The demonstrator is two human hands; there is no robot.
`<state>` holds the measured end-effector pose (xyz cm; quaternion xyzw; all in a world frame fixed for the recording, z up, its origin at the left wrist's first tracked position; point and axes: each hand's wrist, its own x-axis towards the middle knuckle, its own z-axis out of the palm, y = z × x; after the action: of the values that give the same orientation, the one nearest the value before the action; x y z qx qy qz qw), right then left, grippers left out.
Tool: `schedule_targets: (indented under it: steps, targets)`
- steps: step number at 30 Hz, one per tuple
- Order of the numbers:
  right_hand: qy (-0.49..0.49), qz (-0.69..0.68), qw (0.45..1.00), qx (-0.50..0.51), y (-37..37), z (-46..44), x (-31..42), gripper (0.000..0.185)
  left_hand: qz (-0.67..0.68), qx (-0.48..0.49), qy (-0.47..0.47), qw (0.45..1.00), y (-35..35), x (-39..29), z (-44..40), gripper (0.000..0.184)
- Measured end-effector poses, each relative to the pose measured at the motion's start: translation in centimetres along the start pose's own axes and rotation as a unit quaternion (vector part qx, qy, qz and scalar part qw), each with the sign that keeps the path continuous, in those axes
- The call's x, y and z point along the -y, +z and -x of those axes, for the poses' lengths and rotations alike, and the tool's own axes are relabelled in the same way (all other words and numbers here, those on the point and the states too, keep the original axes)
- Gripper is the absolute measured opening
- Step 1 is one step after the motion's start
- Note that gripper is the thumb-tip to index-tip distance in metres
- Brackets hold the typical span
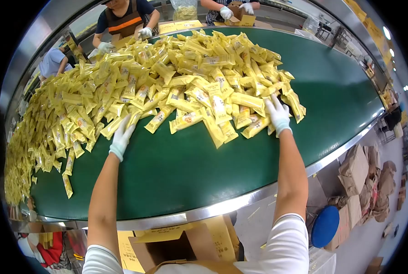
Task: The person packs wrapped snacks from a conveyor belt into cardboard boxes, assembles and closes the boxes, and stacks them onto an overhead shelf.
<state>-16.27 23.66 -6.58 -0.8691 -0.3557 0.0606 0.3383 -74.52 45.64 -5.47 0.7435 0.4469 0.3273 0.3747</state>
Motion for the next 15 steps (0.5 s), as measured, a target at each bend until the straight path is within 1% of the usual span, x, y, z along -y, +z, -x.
schedule_targets:
  steps: [1,2,3,4,5,7,8,9,11,12,13,15]
  targets:
    - [-0.009,-0.017,1.0,-0.006,0.3,0.7,0.8,0.07,-0.021,0.012,0.01,1.0,1.3,-0.9,-0.3,0.071]
    - [-0.04,-0.017,0.999,0.005,0.2,1.5,1.5,0.069,-0.046,0.001,0.028,0.999,2.2,-1.4,-0.9,0.074]
    - [-0.071,-0.017,0.997,0.018,0.2,2.3,2.1,0.068,-0.056,0.006,-0.014,0.998,2.4,-3.6,-0.5,0.077]
    - [-0.107,0.005,0.994,0.026,-0.1,3.5,3.3,0.064,-0.096,0.004,-0.005,0.995,2.8,-3.5,-0.7,0.078]
    - [-0.122,0.003,0.992,0.013,0.3,4.9,4.1,0.058,-0.138,0.003,0.005,0.99,3.1,-3.4,-1.0,0.08]
    - [-0.139,-0.01,0.989,0.042,0.6,7.9,7.5,0.057,-0.137,0.042,0.004,0.99,3.9,-3.9,-1.7,0.084]
    - [-0.168,0.011,0.984,0.053,1.5,8.2,8.1,0.057,-0.148,0.053,0.003,0.988,4.3,-4.7,-1.6,0.085]
    - [-0.164,0.008,0.982,0.097,1.9,8.9,8.9,0.06,-0.163,0.058,0.0,0.985,4.6,-4.8,-1.7,0.086]
    - [-0.203,-0.07,0.975,0.053,3.3,10.3,10.7,0.064,-0.167,0.056,-0.009,0.984,5.0,-4.9,-1.8,0.086]
    - [-0.221,-0.027,0.974,0.037,4.7,9.9,11.0,0.069,-0.18,0.058,-0.012,0.982,4.8,-6.6,-1.3,0.087]
    - [-0.154,-0.002,0.986,0.065,5.0,9.8,12.5,0.073,-0.192,0.066,-0.024,0.979,4.9,-7.0,-1.2,0.089]
    - [0.022,0.007,0.995,0.1,5.5,8.0,15.9,0.077,-0.227,0.061,-0.02,0.972,5.4,-7.6,-0.5,0.092]
